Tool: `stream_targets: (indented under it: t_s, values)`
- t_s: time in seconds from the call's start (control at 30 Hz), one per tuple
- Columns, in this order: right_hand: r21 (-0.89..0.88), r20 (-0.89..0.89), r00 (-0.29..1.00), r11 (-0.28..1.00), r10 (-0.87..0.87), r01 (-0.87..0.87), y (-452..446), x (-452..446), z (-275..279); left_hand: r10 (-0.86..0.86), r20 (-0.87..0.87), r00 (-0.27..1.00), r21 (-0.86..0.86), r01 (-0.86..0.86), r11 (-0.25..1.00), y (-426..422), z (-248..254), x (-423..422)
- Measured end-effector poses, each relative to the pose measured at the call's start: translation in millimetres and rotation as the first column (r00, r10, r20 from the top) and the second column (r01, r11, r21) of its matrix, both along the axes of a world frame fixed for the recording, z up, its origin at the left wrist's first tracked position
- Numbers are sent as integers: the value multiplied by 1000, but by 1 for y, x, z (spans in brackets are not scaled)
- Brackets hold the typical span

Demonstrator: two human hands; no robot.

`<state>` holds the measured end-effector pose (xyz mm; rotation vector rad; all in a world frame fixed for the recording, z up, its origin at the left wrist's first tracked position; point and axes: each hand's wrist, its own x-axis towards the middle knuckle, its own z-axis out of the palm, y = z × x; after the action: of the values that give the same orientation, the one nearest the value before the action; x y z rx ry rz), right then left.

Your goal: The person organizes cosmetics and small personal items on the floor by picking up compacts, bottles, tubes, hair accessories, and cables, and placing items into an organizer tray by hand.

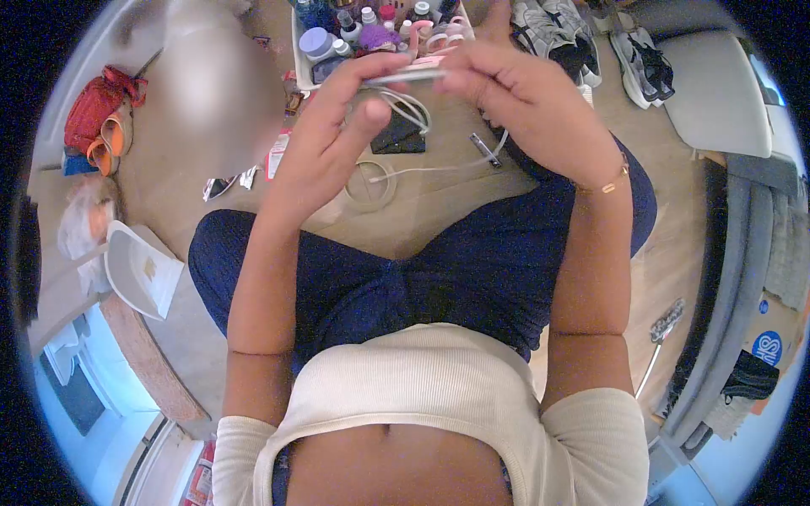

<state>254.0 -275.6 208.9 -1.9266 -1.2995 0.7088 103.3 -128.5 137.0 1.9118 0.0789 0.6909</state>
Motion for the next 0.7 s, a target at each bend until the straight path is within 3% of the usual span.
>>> stream_targets:
  t_s: [0.03,0.1,0.17,0.2,0.23,0.27,0.33,0.37,0.4,0.43,0.5,0.53,0.63,0.7]
  values:
    - [9,4,1000,1000,-2,2,-1,-3,7,-45,-22,999,-43,44,998,-5,11,5]
    - [214,-38,999,977,-20,28,-3,-6,15,16,77,997,-50,-13,999,-10,31,13]
    - [312,-9,999,950,-30,32,-1,-8,4,81,80,993,-320,-52,946,-12,55,15]
    - [398,17,999,917,-38,28,1,-11,-4,124,61,990,-598,-63,799,-12,61,17]
    - [407,14,999,913,-38,29,8,-18,-11,124,60,991,-589,-65,805,-8,88,16]
    - [508,26,997,859,67,-71,17,-27,-19,-34,62,997,-925,70,373,-2,128,13]
    - [607,49,985,778,167,-162,21,-39,-33,-165,139,976,-978,109,-179,1,131,13]
    - [484,-369,885,872,285,-80,16,-48,-37,48,207,977,-949,189,253,4,93,17]
    - [324,-725,621,943,297,-74,12,-53,-41,210,351,912,-751,140,646,7,72,21]
    - [330,-723,620,941,305,-78,6,-51,-42,299,279,913,-579,-89,811,25,71,11]
    - [199,-672,739,974,57,106,-12,-37,-46,457,234,858,-584,-252,772,60,73,-16]
    - [244,-695,717,956,55,163,-16,-32,-49,510,222,831,-777,-165,607,68,75,-24]
    - [293,-765,638,930,90,220,-20,-23,-46,469,-35,883,-732,-342,589,65,31,-40]
    - [316,-734,670,928,108,196,-15,-18,-43,373,-244,895,-630,-439,641,54,-3,-48]
